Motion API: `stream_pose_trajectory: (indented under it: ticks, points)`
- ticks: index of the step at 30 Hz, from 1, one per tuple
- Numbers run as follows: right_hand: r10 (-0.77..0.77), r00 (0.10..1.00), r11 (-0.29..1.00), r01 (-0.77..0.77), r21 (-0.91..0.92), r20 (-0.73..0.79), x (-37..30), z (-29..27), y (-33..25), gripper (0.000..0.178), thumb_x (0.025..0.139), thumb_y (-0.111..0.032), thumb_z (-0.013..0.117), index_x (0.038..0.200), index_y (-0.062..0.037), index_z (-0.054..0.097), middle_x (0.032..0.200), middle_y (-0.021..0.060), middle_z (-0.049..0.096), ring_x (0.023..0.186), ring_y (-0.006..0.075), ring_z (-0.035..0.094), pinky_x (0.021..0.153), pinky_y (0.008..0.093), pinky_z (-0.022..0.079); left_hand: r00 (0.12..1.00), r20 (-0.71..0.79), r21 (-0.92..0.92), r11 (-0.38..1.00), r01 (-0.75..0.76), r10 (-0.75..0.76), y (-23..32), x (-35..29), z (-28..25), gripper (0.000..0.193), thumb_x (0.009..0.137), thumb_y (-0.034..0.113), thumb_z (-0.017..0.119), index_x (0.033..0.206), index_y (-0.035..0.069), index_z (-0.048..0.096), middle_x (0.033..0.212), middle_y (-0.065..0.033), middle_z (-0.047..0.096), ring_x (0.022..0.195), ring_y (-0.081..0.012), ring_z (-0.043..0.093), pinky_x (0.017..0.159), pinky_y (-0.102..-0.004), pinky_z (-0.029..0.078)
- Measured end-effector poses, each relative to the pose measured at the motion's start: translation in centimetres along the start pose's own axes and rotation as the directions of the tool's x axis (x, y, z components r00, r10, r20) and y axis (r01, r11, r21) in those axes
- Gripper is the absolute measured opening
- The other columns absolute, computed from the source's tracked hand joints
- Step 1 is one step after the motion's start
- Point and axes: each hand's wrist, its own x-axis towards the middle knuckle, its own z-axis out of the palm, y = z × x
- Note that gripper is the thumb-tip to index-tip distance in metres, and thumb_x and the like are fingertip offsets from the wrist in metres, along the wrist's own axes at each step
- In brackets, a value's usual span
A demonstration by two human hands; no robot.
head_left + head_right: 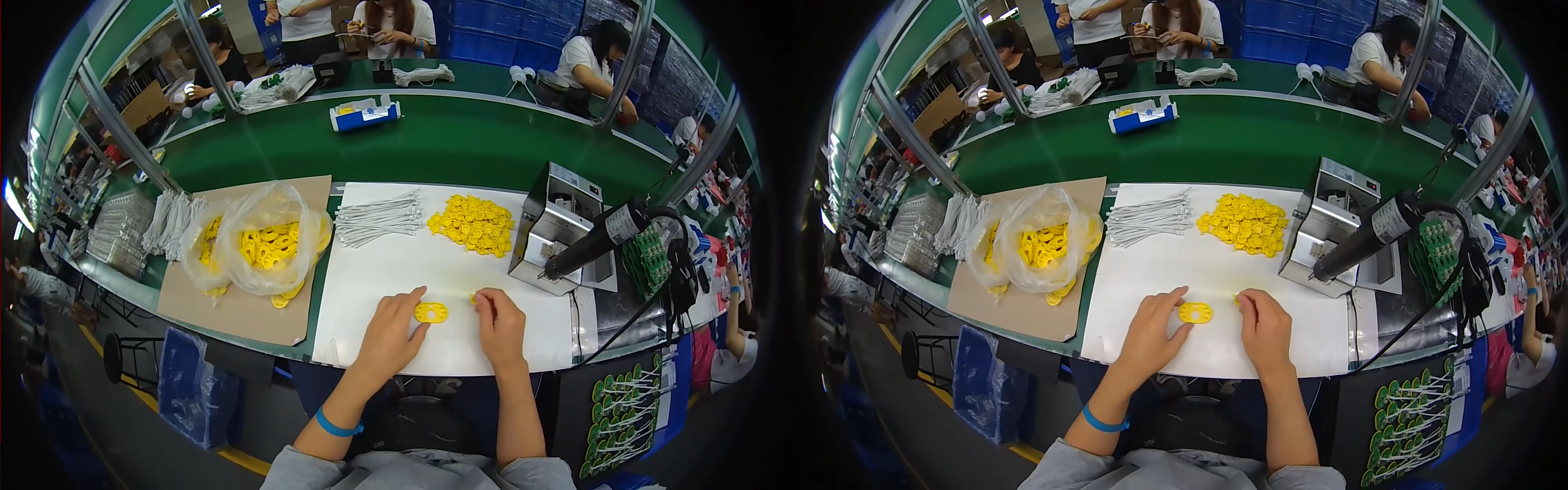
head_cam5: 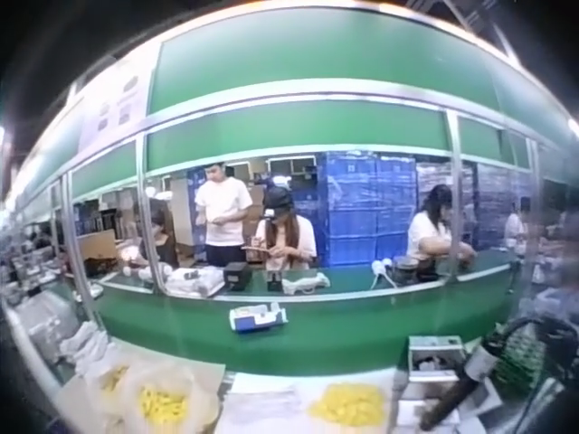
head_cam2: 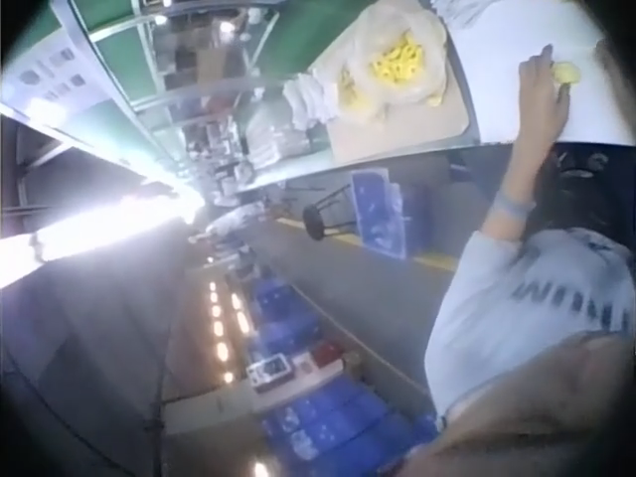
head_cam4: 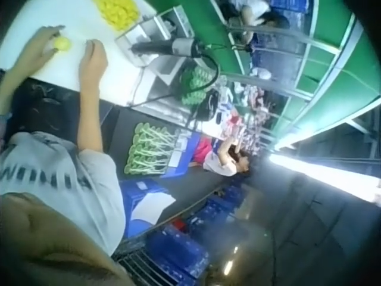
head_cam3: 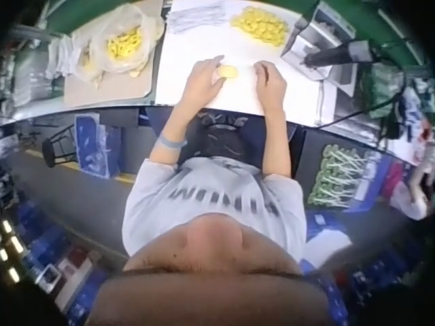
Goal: Assembling components onto LED circuit boards using an electric screwdriver.
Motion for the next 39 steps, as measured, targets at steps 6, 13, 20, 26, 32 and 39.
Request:
stream_pose_trajectory:
  ticks: [6,13,20,26,32,39]
  points:
    - [0.079,0.995,0.991,-0.073,0.112,-0.053,0.4,0.6,-0.3,0.01,0.092,-0.002,0.063,0.1,0.0029,0.064,0.086,0.0131,0.068,0.073,0.0173,0.065,0.065,0.0277,0.052,1.0,0.004,-0.022,1.0,0.006,-0.006,1.7,1.2,2.3,0.068,0.076,0.007,0.075,0.138,0.001,0.047,0.113,-0.0167,0.06,0.104,-0.0334,0.055,0.093,-0.0396,0.045]
    - [0.266,0.964,0.903,-0.257,0.345,0.02,-0.6,1.1,1.9,0.014,0.088,-0.004,0.069,0.101,0.002,0.066,0.086,0.0081,0.068,0.073,0.0101,0.062,0.064,0.0234,0.05,0.998,-0.015,-0.047,0.997,-0.063,0.062,0.2,1.0,3.5,0.073,0.077,0.008,0.074,0.143,0.001,0.042,0.114,-0.0163,0.061,0.104,-0.0328,0.055,0.095,-0.0402,0.042]
    - [0.052,0.977,0.972,-0.098,0.216,0.207,0.4,1.4,0.6,0.008,0.082,0.0,0.071,0.09,-0.0006,0.069,0.092,0.0055,0.066,0.072,0.0107,0.061,0.059,0.0216,0.045,0.996,-0.001,-0.102,0.991,-0.09,0.09,-0.9,0.9,3.7,0.073,0.078,0.004,0.074,0.143,0.0,0.042,0.109,-0.0141,0.064,0.101,-0.0316,0.057,0.092,-0.0397,0.045]
    - [0.037,0.955,0.982,-0.089,0.168,0.294,0.1,2.0,0.9,0.011,0.079,-0.001,0.073,0.089,-0.0014,0.067,0.109,0.0063,0.061,0.089,0.0125,0.06,0.063,0.023,0.043,0.998,0.0,-0.116,0.991,-0.07,0.07,-1.4,0.8,4.0,0.073,0.078,0.003,0.073,0.144,0.0,0.041,0.11,-0.0143,0.064,0.1,-0.0316,0.058,0.092,-0.0395,0.045]
    - [0.006,0.946,0.998,-0.025,0.056,0.323,0.3,2.2,1.0,0.009,0.08,-0.004,0.072,0.088,-0.0031,0.067,0.113,0.0076,0.062,0.096,0.0192,0.062,0.069,0.0267,0.046,0.996,-0.003,-0.11,0.99,-0.089,0.089,-1.5,0.9,4.2,0.074,0.078,0.003,0.074,0.144,0.0,0.041,0.109,-0.0144,0.064,0.1,-0.0313,0.058,0.091,-0.0393,0.045]
    - [-0.026,0.941,1.0,0.026,0.005,0.338,1.2,1.4,1.9,0.015,0.08,-0.004,0.071,0.093,-0.0028,0.066,0.112,0.0106,0.061,0.104,0.0294,0.059,0.09,0.0358,0.048,0.995,0.028,-0.133,0.987,-0.088,0.093,-0.9,1.9,5.3,0.075,0.076,0.001,0.074,0.144,-0.001,0.041,0.111,-0.0152,0.065,0.101,-0.0323,0.058,0.092,-0.0402,0.045]
